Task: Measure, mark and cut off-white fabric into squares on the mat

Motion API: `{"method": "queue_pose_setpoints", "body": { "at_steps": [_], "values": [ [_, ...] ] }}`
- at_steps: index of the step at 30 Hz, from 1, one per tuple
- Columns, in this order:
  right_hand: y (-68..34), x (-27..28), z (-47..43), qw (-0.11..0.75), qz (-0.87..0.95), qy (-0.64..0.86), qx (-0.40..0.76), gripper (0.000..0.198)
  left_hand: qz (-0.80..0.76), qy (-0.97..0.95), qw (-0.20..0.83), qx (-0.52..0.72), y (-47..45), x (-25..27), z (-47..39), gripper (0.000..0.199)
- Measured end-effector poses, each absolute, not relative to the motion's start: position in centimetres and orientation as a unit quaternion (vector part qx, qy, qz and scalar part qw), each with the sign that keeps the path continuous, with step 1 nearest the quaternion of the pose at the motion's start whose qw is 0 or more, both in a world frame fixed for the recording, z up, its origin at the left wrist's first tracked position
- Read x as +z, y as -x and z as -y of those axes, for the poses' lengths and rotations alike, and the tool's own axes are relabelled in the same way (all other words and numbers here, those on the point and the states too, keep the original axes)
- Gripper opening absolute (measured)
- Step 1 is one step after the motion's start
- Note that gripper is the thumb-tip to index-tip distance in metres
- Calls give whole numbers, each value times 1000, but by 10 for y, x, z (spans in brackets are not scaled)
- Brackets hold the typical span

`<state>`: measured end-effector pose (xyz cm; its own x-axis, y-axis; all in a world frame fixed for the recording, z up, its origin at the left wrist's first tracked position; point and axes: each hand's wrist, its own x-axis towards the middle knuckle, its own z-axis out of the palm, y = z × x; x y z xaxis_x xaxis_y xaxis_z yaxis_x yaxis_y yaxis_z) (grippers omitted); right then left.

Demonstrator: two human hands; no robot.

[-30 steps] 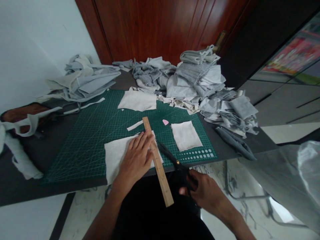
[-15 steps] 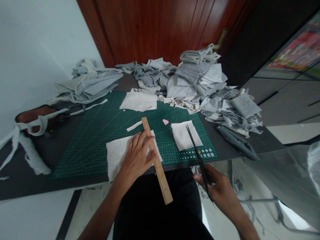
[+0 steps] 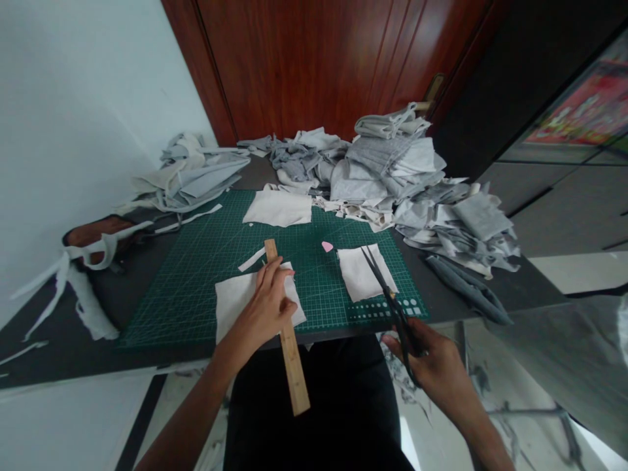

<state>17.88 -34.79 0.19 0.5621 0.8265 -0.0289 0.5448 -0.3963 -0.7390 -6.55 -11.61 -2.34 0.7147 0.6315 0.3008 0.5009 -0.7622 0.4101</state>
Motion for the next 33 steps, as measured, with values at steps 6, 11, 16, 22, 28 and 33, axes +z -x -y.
{"method": "queue_pose_setpoints", "body": {
  "at_steps": [6, 11, 16, 22, 28, 33],
  "values": [
    [-182, 10, 312, 378, 444, 799, 146, 40, -274, -936, 146, 166, 86, -16, 96, 58],
    [-144, 4, 251, 425, 503, 725, 200, 22, -292, -936, 111, 165, 94, -19, 88, 56],
    [-109, -4, 161, 410, 556, 700, 179, 21, -310, -924, 108, 196, 99, -26, 77, 61],
    [-96, -10, 101, 364, 598, 692, 176, 26, -318, -911, 141, 220, 109, -28, 62, 61],
    [-87, -14, 96, 285, 632, 707, 141, 32, -333, -911, 116, 212, 116, -33, 59, 53],
    [-80, -17, 94, 248, 639, 717, 126, 37, -359, -904, 89, 213, 133, -36, 51, 56]
  ]
}}
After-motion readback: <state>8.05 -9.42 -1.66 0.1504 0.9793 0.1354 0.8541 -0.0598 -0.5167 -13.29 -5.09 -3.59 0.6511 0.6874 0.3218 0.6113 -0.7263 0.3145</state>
